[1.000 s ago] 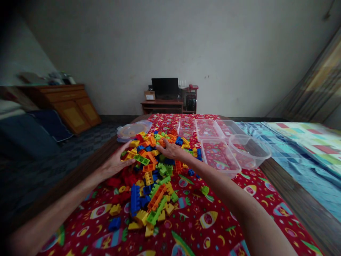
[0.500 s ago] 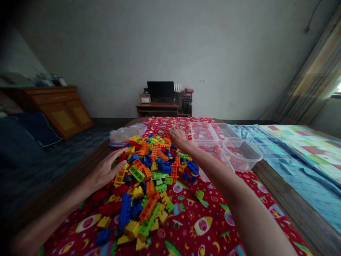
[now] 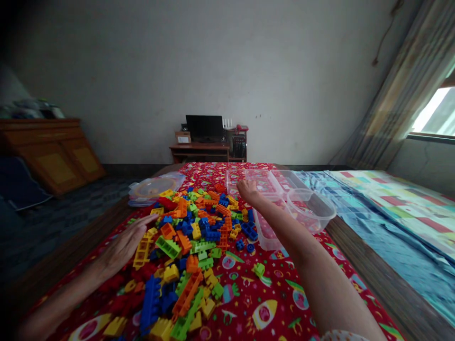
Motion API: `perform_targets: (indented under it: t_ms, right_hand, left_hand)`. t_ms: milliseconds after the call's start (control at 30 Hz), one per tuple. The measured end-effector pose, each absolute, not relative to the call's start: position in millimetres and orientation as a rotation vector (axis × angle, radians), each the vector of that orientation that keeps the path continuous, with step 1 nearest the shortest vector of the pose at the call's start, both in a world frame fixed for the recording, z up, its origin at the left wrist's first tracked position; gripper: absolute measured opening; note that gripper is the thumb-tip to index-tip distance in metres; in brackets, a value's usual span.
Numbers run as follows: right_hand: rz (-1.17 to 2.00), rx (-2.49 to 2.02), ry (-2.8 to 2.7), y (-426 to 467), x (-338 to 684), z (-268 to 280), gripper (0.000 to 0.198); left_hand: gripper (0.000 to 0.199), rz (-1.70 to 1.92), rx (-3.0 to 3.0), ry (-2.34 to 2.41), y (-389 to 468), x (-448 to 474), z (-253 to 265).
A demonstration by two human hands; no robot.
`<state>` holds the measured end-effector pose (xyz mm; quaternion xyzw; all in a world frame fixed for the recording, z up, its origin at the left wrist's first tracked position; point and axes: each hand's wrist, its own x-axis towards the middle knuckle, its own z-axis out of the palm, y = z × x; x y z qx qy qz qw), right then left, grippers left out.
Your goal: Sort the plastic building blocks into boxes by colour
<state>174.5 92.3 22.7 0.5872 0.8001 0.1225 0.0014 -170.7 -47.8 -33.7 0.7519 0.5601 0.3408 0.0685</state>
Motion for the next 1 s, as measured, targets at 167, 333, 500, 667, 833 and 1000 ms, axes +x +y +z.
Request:
perform_targets:
  t_ms: [167, 333, 500, 667, 833, 1000]
  right_hand:
    - [0.374, 1.861, 2.524, 90.0, 171.8, 20.5, 0.04]
    - [0.307, 1.857, 2.541, 89.8, 172.5, 22.1, 0.045]
    - [0.242, 1.68, 2.924, 63.6, 157.2, 18.7, 0.057]
    - [-0.08, 1.502, 3.126, 16.4, 131.8, -7.5, 0.047]
    - [-0.328, 1.838, 2.834, 12.9, 102.0, -25.9, 0.062]
    - [-0.465, 1.825, 2.9, 18.8, 63.3, -16.8, 0.067]
  left_hand:
    - [0.056, 1.024, 2.264, 1.716, -52.2, -170.2, -31.1]
    - [0.058, 1.056, 2.313, 1.766, -50.3, -180.8, -31.4]
    - [0.063, 0.964, 2.226, 1.87, -50.4, -203.1, -36.7]
    - [0.066, 0.909, 1.984, 1.843, -49.3, -213.0, -54.9]
    - [0.098, 1.024, 1.891, 1.732, -44.0, -186.5, -52.0]
    - [0.092, 1.108, 1.797, 1.6, -40.0, -151.9, -29.1]
